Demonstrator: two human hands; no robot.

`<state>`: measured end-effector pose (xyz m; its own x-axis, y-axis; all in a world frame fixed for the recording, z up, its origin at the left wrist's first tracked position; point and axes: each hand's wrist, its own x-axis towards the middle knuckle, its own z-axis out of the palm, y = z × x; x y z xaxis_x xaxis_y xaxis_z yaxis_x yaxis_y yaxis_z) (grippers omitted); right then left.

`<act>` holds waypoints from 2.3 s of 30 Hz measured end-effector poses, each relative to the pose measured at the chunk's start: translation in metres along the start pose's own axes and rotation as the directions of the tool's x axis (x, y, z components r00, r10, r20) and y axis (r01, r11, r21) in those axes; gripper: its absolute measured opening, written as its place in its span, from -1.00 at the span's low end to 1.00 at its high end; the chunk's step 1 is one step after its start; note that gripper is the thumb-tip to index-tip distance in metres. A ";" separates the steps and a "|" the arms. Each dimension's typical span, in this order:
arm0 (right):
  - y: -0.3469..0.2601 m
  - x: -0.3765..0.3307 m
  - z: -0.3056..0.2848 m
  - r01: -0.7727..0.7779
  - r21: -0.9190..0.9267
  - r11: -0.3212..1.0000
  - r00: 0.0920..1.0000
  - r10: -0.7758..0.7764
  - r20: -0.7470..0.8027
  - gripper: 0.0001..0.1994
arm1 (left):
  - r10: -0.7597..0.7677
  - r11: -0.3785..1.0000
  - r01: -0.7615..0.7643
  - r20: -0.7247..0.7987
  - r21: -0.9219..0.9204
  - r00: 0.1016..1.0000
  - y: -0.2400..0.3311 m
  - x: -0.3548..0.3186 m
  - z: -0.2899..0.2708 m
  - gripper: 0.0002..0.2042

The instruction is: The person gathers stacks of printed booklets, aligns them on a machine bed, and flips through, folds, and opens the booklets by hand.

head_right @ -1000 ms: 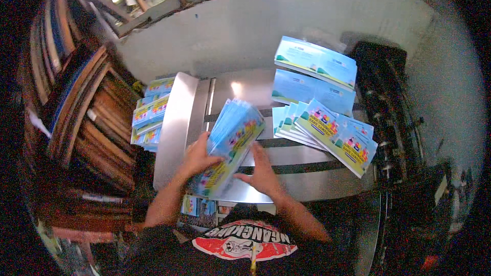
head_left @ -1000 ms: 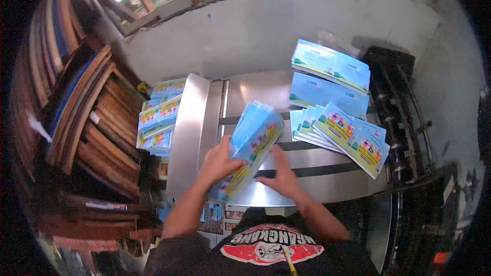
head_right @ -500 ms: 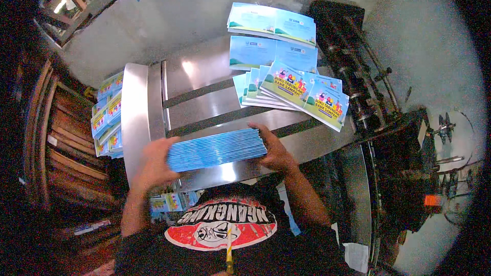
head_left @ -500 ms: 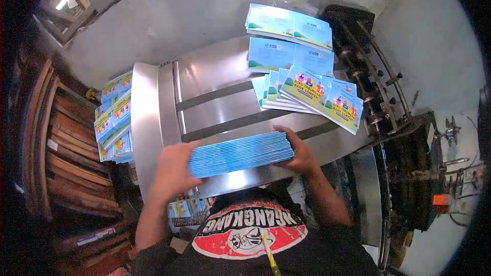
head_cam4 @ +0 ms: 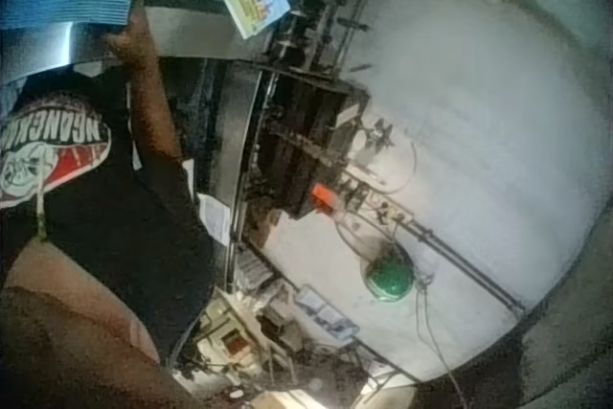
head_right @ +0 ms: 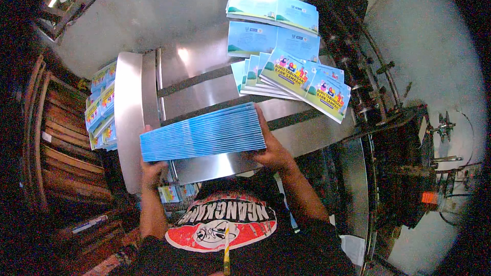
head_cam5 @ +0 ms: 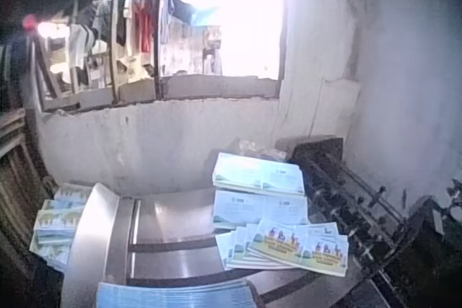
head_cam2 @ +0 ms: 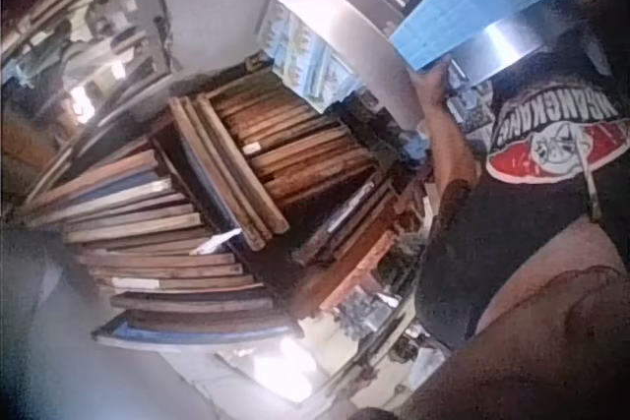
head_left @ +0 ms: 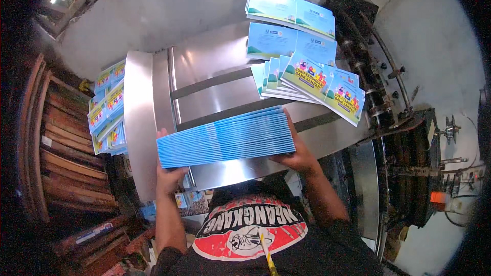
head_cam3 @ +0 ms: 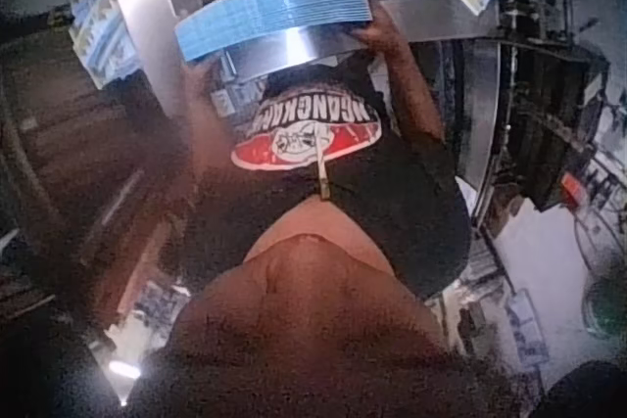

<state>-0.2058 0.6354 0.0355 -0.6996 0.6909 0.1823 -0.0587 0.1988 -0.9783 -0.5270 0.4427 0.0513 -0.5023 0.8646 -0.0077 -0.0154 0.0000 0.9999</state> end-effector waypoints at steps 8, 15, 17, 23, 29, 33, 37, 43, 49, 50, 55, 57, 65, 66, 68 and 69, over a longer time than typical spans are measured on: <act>-0.001 -0.015 -0.017 -0.059 -0.175 0.983 0.996 0.070 0.060 0.35 | -0.042 0.975 0.024 0.077 0.219 0.996 -0.012 -0.012 0.012 0.05; -0.030 -0.038 -0.028 0.025 -0.504 0.864 0.999 -0.037 -0.014 -0.03 | -0.099 0.874 0.106 -0.039 0.475 0.994 -0.073 -0.031 -0.027 -0.11; -0.032 -0.042 -0.030 0.136 -0.754 0.642 0.990 -0.113 0.082 -0.20 | -0.276 0.899 0.293 -0.097 0.325 0.956 -0.072 -0.033 -0.026 -0.13; -0.024 -0.048 -0.031 0.128 -0.809 0.573 0.989 -0.133 0.062 -0.40 | -0.292 0.938 0.305 -0.102 0.167 0.951 -0.105 -0.043 -0.047 -0.08; -0.011 -0.062 -0.027 0.134 -0.828 0.545 0.977 -0.213 0.019 -0.53 | -0.275 0.932 0.295 -0.120 0.210 0.954 -0.091 -0.034 -0.031 -0.05; -0.008 -0.058 -0.026 0.134 -0.817 0.561 0.978 -0.207 0.018 -0.55 | -0.289 0.866 0.327 -0.155 0.378 0.945 -0.091 -0.029 -0.034 -0.05; -0.003 -0.055 -0.030 0.143 -0.785 0.602 0.978 -0.207 0.019 -0.54 | -0.364 0.819 0.395 -0.155 0.416 0.918 -0.099 -0.031 -0.041 -0.05; -0.007 -0.028 -0.036 -0.045 -0.472 0.881 0.999 0.034 -0.030 0.03 | -0.170 0.952 0.165 0.000 0.259 0.985 -0.059 0.008 -0.008 -0.40; -0.006 0.039 -0.038 -0.005 -0.165 0.986 0.947 0.057 0.315 0.30 | -0.062 0.974 0.045 0.072 0.223 0.996 -0.028 -0.006 -0.020 -0.71; -0.021 0.036 -0.028 -0.202 -0.010 0.979 0.948 0.198 0.248 0.17 | -0.108 0.932 0.081 0.057 0.354 0.993 -0.017 -0.009 -0.022 -0.67; -0.069 -0.014 0.043 -0.257 0.029 0.966 0.956 0.258 -0.141 -0.15 | -0.140 0.956 0.140 -0.021 0.256 0.990 0.041 -0.051 -0.029 -0.18; -0.061 -0.035 0.048 -0.108 -0.142 0.984 0.993 0.099 -0.072 -0.26 | 0.035 0.910 -0.014 -0.042 0.415 0.999 0.024 -0.070 -0.039 -0.05; -0.002 -0.066 0.029 -0.024 -0.406 0.914 0.995 0.061 0.080 -0.49 | -0.115 0.887 0.115 -0.027 0.447 0.993 -0.006 -0.064 -0.062 -0.08; -0.004 -0.043 0.036 -0.023 -0.286 0.958 0.996 0.047 0.078 -0.53 | -0.223 0.837 0.232 -0.077 0.495 0.972 -0.013 -0.060 -0.061 -0.16; -0.006 -0.013 0.036 -0.021 -0.122 0.992 0.996 0.032 0.087 -0.59 | -0.050 0.903 0.093 -0.111 0.420 0.992 -0.019 -0.050 -0.051 -0.27; -0.013 -0.001 0.034 -0.011 -0.071 0.997 0.994 0.019 0.108 -0.53 | -0.051 0.856 0.107 -0.123 0.505 0.991 -0.019 -0.046 -0.049 -0.24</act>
<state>-0.2284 0.6086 0.0445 -0.7734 0.6153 0.1523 -0.0006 0.2396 -0.9709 -0.5464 0.3782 0.0319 -0.6035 0.7951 -0.0602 0.3702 0.3463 0.8620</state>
